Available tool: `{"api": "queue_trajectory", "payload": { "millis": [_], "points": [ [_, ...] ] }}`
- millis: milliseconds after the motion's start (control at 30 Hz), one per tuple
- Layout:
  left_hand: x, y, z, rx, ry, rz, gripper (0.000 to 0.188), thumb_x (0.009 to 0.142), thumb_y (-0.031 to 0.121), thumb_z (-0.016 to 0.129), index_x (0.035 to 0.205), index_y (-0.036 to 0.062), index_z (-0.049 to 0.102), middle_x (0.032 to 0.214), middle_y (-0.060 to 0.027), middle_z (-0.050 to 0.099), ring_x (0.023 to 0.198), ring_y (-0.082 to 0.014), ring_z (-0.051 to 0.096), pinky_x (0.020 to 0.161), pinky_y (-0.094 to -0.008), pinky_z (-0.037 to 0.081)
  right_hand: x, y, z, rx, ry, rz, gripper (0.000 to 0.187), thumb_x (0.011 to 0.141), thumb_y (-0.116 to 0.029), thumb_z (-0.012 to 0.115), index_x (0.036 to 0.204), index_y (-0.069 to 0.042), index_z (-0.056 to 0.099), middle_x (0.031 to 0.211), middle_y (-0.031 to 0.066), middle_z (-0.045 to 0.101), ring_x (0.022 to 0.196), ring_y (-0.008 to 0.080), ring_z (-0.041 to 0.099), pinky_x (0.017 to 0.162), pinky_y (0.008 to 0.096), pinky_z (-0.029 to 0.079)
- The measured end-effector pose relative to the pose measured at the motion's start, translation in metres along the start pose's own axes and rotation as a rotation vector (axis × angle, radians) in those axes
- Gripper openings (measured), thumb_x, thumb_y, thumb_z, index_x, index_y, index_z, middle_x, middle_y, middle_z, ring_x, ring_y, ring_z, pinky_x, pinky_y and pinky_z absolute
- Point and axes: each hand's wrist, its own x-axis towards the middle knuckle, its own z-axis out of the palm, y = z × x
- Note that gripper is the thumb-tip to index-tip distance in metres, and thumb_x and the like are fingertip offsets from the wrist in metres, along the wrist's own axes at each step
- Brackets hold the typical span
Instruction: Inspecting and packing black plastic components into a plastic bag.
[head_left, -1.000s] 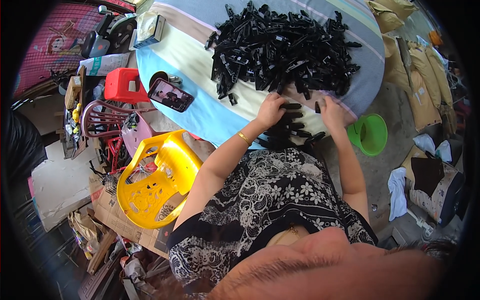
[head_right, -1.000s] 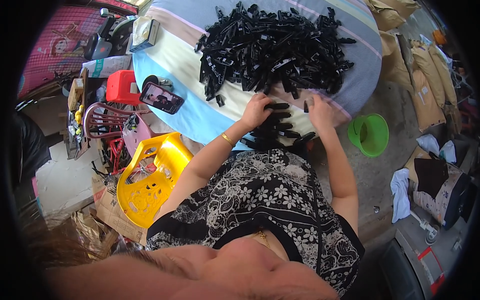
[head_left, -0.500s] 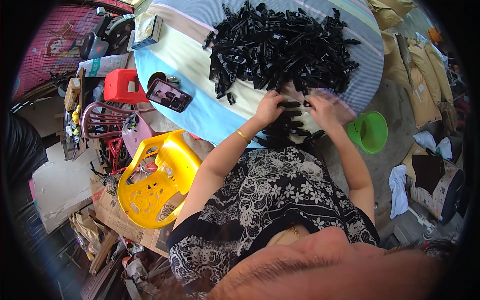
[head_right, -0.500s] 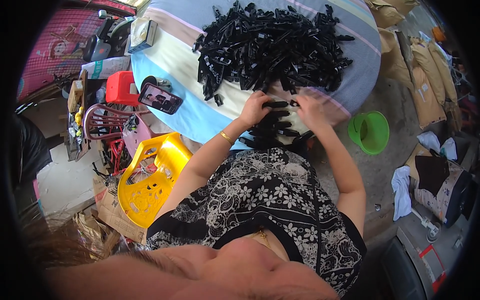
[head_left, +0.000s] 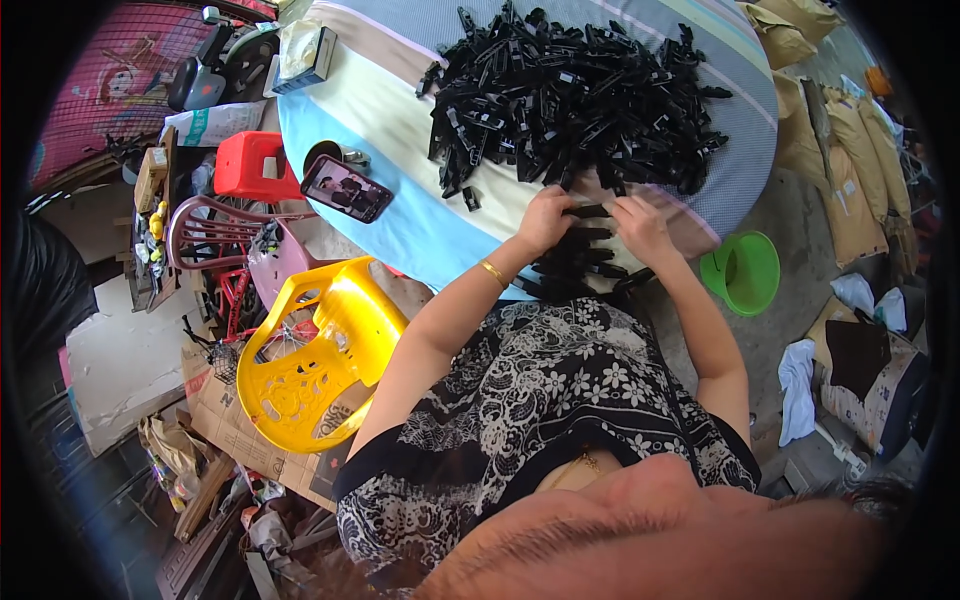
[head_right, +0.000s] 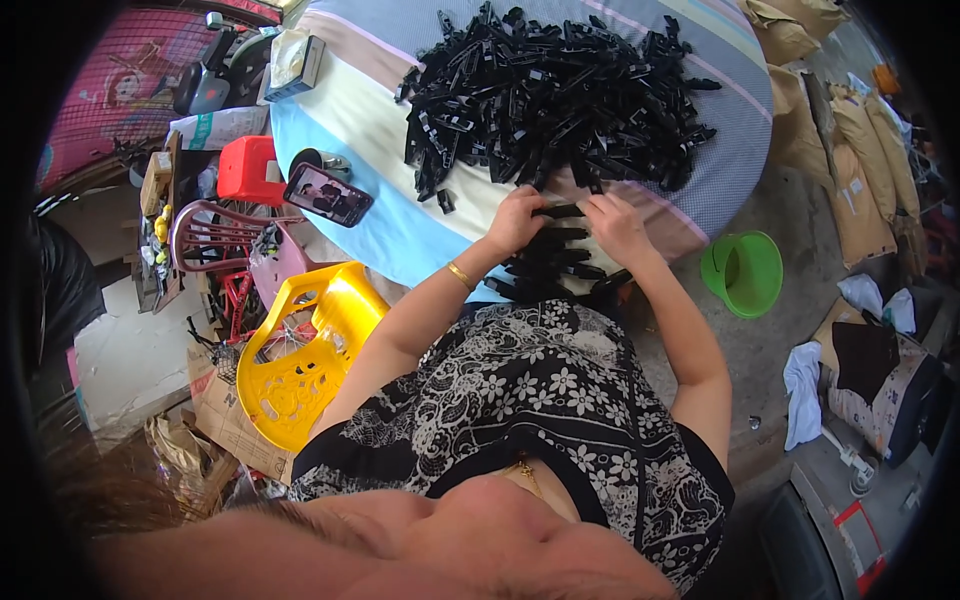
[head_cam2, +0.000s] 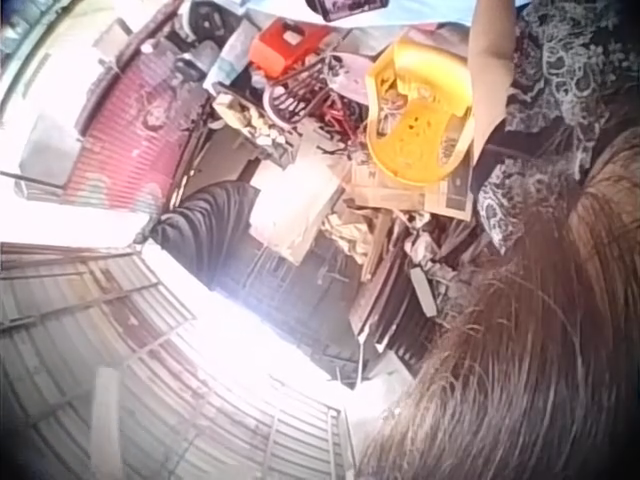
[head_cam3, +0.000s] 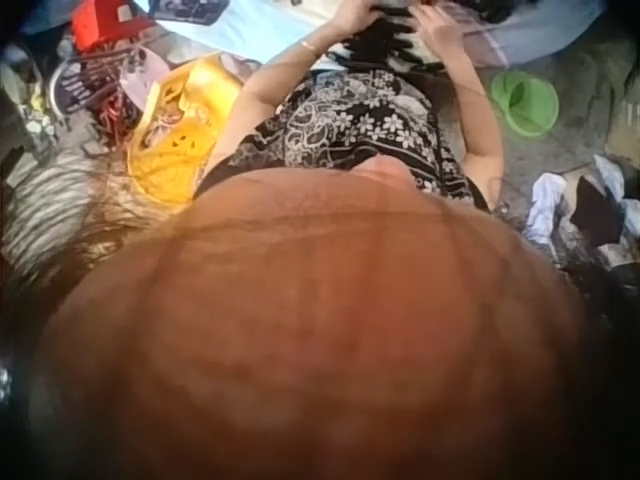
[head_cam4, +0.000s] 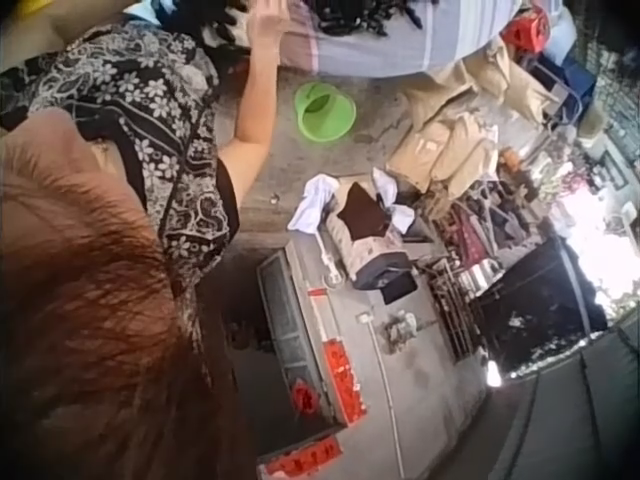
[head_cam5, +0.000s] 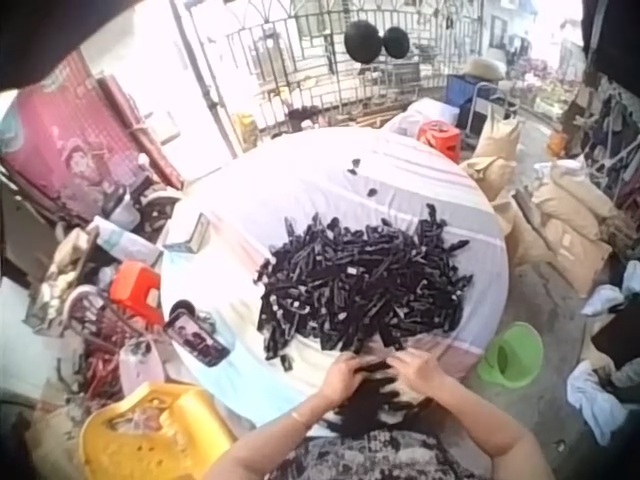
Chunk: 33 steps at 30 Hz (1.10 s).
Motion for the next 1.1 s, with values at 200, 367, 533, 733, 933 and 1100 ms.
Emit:
{"api": "queue_trajectory", "payload": {
  "millis": [200, 367, 533, 733, 933, 1100],
  "points": [
    [-0.001, 0.005, -0.001, -0.033, 0.006, 0.005, 0.018, 0.064, 0.002, 0.065, 0.081, 0.0015, 0.064, 0.083, -0.0129, 0.057, 0.083, -0.0326, 0.056, 0.074, -0.0377, 0.047, -0.001, 0.003, -0.003, 0.039, 0.01, -0.03, 0.017, 0.07, -0.003, 0.058, 0.087, -0.002, 0.061, 0.093, 0.0073, 0.059, 0.082, 0.0247, 0.056, 0.069, 0.0338, 0.048],
    [0.0, 0.003, -0.001, -0.015, -0.024, -0.008, 0.018, 0.064, 0.002, 0.065, 0.082, 0.0016, 0.065, 0.084, -0.0129, 0.057, 0.083, -0.0327, 0.056, 0.074, -0.0373, 0.047, 0.002, 0.011, -0.004, 0.009, -0.013, -0.074, 0.018, 0.072, -0.004, 0.057, 0.09, -0.002, 0.062, 0.092, 0.0067, 0.058, 0.083, 0.0236, 0.055, 0.071, 0.0331, 0.047],
    [-0.001, 0.006, -0.006, -0.01, -0.019, 0.031, 0.018, 0.064, 0.002, 0.065, 0.082, 0.0014, 0.064, 0.083, -0.013, 0.056, 0.082, -0.0325, 0.056, 0.073, -0.0374, 0.047, 0.004, 0.005, -0.005, 0.042, -0.011, -0.069, 0.02, 0.072, -0.005, 0.055, 0.091, -0.002, 0.062, 0.092, 0.0072, 0.058, 0.083, 0.024, 0.055, 0.073, 0.0327, 0.047],
    [-0.002, 0.005, -0.006, -0.028, -0.054, 0.011, 0.018, 0.064, 0.001, 0.064, 0.082, 0.001, 0.064, 0.083, -0.0129, 0.056, 0.081, -0.0323, 0.056, 0.073, -0.037, 0.047, 0.008, 0.011, -0.007, 0.054, -0.056, -0.131, 0.022, 0.072, -0.004, 0.053, 0.092, -0.002, 0.062, 0.09, 0.0078, 0.058, 0.083, 0.0239, 0.054, 0.073, 0.0323, 0.047],
    [0.001, 0.009, -0.007, -0.036, -0.024, 0.016, 0.017, 0.063, 0.0, 0.063, 0.08, 0.0015, 0.065, 0.083, -0.013, 0.057, 0.082, -0.0323, 0.056, 0.073, -0.0375, 0.047, 0.011, 0.01, -0.004, 0.075, -0.038, -0.129, 0.021, 0.071, -0.003, 0.053, 0.09, -0.001, 0.062, 0.088, 0.0079, 0.057, 0.082, 0.0237, 0.054, 0.072, 0.0317, 0.047],
    [0.001, 0.005, -0.004, -0.032, -0.032, 0.025, 0.02, 0.063, -0.003, 0.061, 0.083, 0.0002, 0.064, 0.085, -0.0132, 0.057, 0.082, -0.0317, 0.056, 0.073, -0.0363, 0.047, 0.013, 0.011, 0.011, 0.136, -0.038, -0.154, 0.018, 0.07, -0.005, 0.056, 0.086, -0.002, 0.061, 0.086, 0.0081, 0.057, 0.081, 0.0248, 0.054, 0.073, 0.034, 0.046]
  ]
}}
